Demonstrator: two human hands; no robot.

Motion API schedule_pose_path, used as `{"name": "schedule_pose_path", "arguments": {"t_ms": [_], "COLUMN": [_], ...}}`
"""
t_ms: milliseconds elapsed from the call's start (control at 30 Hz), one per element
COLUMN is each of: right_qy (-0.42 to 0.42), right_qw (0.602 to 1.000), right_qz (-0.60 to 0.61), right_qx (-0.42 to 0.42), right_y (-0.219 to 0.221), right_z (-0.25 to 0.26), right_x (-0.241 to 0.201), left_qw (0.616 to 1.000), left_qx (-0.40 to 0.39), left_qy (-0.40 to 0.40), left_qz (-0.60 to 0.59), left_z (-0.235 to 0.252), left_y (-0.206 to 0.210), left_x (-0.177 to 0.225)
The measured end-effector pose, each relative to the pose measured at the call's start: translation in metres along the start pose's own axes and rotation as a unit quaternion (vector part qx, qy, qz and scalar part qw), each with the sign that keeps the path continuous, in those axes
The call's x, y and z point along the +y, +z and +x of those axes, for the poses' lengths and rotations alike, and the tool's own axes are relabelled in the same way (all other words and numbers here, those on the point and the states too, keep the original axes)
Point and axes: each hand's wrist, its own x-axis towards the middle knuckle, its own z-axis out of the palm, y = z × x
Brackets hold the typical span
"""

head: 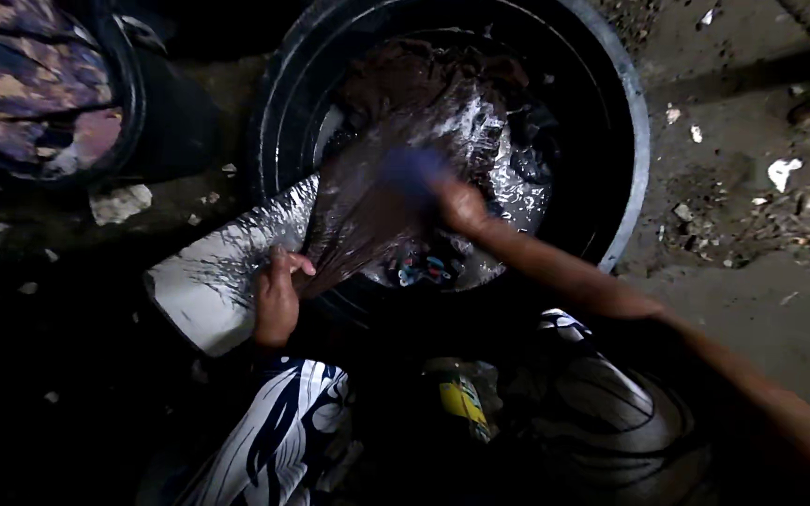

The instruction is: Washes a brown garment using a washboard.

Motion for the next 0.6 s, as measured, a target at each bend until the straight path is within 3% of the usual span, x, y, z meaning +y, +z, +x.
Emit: {"name": "schedule_pose_path", "arguments": {"t_ms": [67,133,200,267,300,367,467,533,600], "right_qy": [0.159,0.251,0.189,-0.003,-0.085,-0.103,0.082,0.212,0.255], "right_qw": [0.986,0.965,0.978,0.998,0.995,0.990,0.996,0.975,0.963], "right_qz": [-0.020,-0.017,0.018,0.039,0.043,0.036,0.015,0.001,0.006], "right_qx": [0.034,0.076,0.087,0.042,-0.005,-0.092,-0.007,0.060,0.090], "right_y": [-0.028,-0.044,-0.034,0.006,0.025,0.024,-0.016,-0.041,-0.050], "right_z": [0.025,0.038,0.018,-0.022,-0.035,-0.031,0.007,0.030,0.037], "right_x": [0.059,0.072,0.017,-0.051,-0.068,-0.059,0.030,0.080,0.073], "left_qw": [1.000,0.997,0.997,0.998,0.998,0.998,0.996,0.996,0.995], "left_qx": [-0.014,-0.033,-0.039,-0.036,-0.040,-0.043,-0.057,-0.061,-0.069], "left_qy": [0.011,0.035,0.037,0.032,0.028,0.033,0.027,0.024,0.011], "left_qz": [0.022,0.052,0.056,0.046,0.042,0.044,0.056,0.067,0.077], "left_z": [-0.001,0.003,0.007,0.005,0.003,0.004,0.003,0.005,0.007], "left_y": [0.002,0.005,0.006,0.006,0.005,0.003,0.002,0.005,0.007], "left_x": [0.001,0.003,0.003,0.001,0.000,0.000,0.002,0.005,0.010]}}
